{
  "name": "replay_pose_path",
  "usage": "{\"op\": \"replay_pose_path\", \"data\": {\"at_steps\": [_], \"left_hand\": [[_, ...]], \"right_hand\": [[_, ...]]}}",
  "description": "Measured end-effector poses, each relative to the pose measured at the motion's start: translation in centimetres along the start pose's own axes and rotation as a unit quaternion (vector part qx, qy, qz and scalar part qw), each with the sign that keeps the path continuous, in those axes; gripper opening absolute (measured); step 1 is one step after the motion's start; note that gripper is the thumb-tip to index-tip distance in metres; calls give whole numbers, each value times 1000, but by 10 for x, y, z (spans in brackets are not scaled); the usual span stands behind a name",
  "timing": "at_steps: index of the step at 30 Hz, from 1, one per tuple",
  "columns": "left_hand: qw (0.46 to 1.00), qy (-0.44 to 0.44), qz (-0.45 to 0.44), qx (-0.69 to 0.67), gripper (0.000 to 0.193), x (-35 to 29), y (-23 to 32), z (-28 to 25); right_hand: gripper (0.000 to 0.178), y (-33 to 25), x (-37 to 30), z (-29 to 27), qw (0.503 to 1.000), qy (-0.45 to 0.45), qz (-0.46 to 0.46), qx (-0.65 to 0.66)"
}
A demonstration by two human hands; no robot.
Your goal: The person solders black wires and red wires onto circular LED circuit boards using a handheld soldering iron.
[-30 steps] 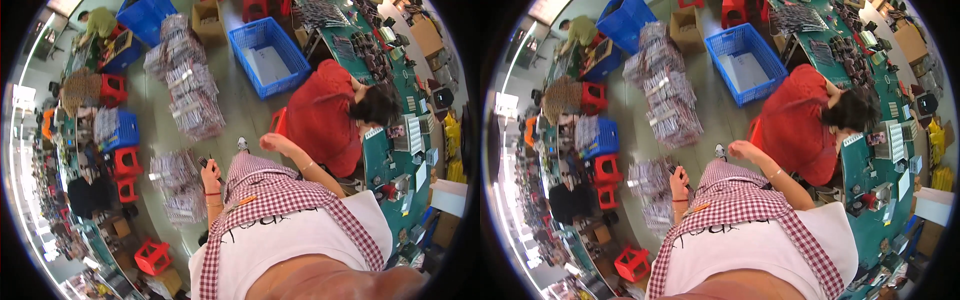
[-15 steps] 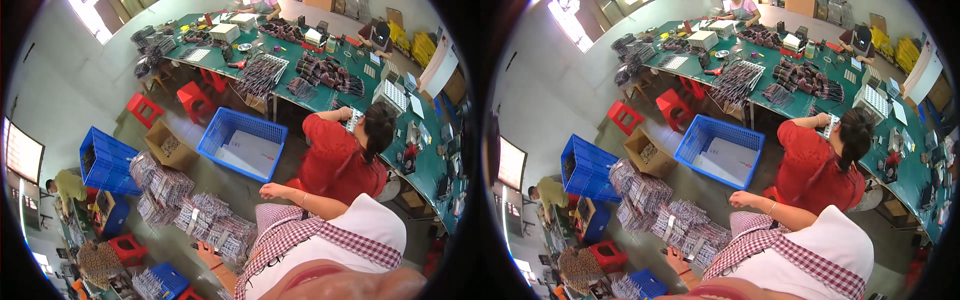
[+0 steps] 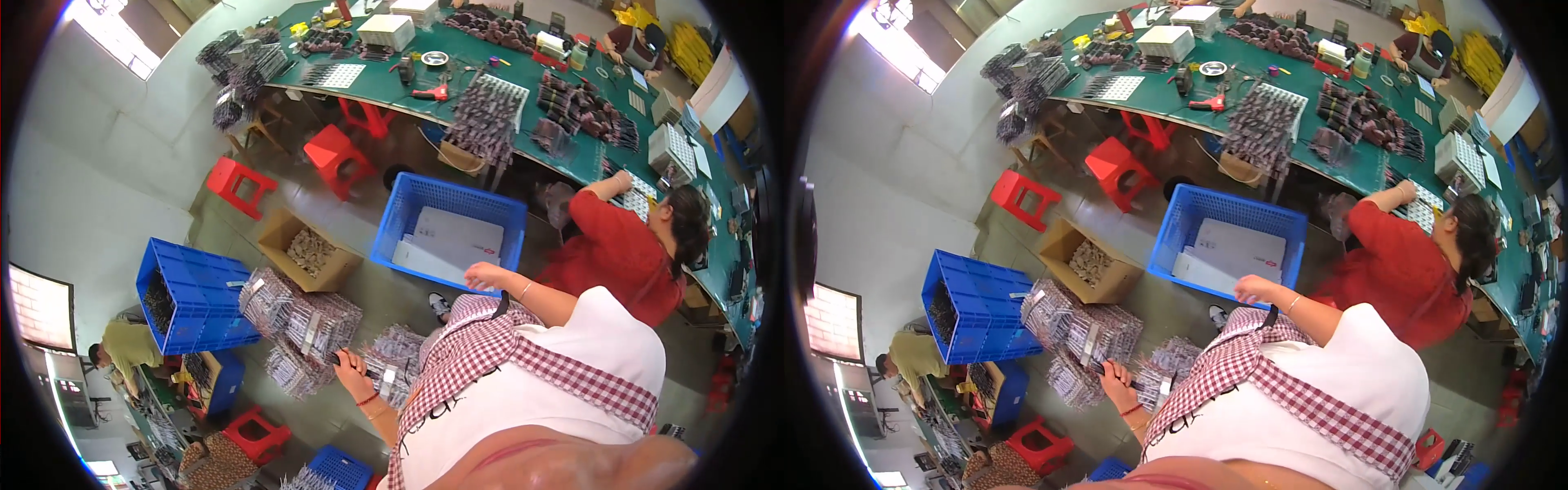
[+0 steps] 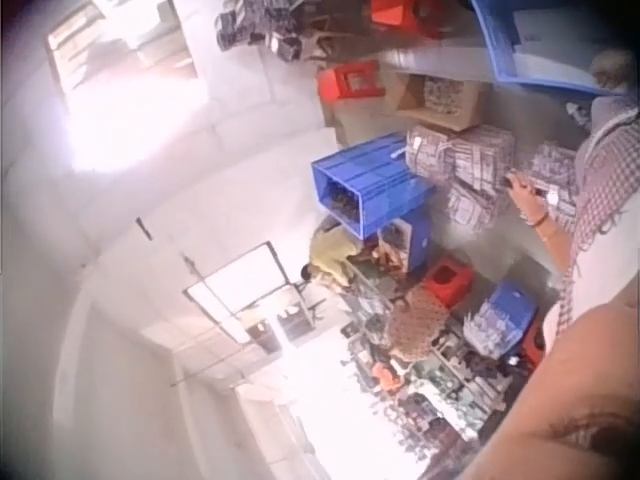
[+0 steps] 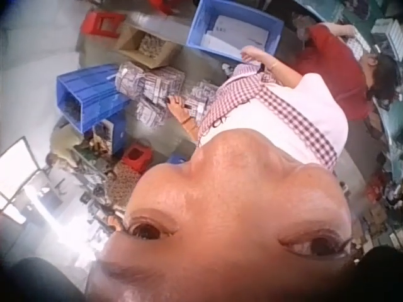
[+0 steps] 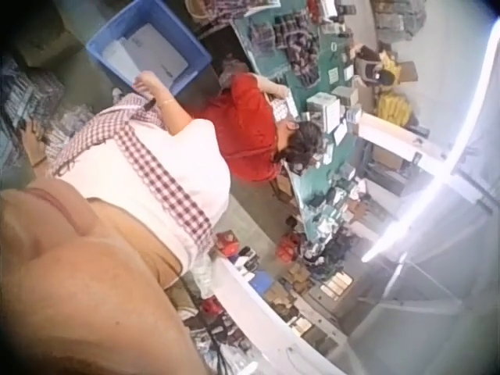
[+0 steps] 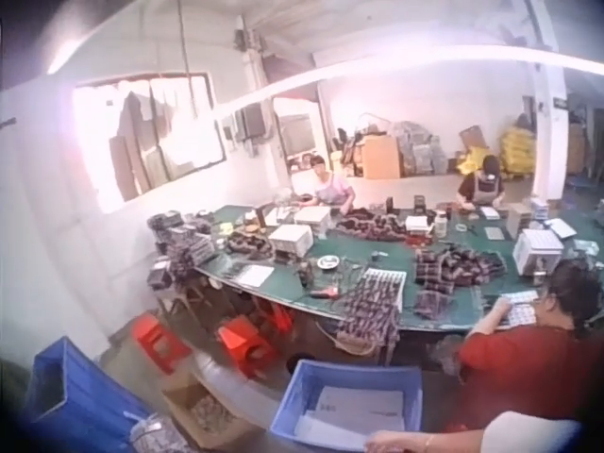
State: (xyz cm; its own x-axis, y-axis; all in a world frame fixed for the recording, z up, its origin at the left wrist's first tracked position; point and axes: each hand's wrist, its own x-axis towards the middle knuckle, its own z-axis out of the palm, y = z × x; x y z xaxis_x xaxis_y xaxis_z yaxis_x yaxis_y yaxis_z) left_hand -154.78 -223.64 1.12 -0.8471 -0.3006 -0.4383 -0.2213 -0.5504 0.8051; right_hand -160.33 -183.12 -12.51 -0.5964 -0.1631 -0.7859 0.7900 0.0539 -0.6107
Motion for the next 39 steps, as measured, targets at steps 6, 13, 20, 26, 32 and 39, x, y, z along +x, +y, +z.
{"op": "replay_pose_path", "data": {"at_steps": [6,13,20,26,32,39], "left_hand": [[998,45,39,1,23,74,52,-16],[993,100,-52,26,22,174,61,-48],[980,80,-24,183,20,299,159,-20],[972,52,-82,212,18,340,173,-33],[969,17,-143,201,15,375,163,-11],[968,20,-93,233,18,445,184,17]], "right_hand": [[22,-133,63,61,991,-1,-58,-120],[21,-167,131,77,993,28,-59,-100],[19,-90,191,55,975,106,124,-154],[26,-64,194,54,964,196,157,-85],[24,-60,210,74,959,181,174,-131],[21,-111,273,72,962,158,103,-195]]}}
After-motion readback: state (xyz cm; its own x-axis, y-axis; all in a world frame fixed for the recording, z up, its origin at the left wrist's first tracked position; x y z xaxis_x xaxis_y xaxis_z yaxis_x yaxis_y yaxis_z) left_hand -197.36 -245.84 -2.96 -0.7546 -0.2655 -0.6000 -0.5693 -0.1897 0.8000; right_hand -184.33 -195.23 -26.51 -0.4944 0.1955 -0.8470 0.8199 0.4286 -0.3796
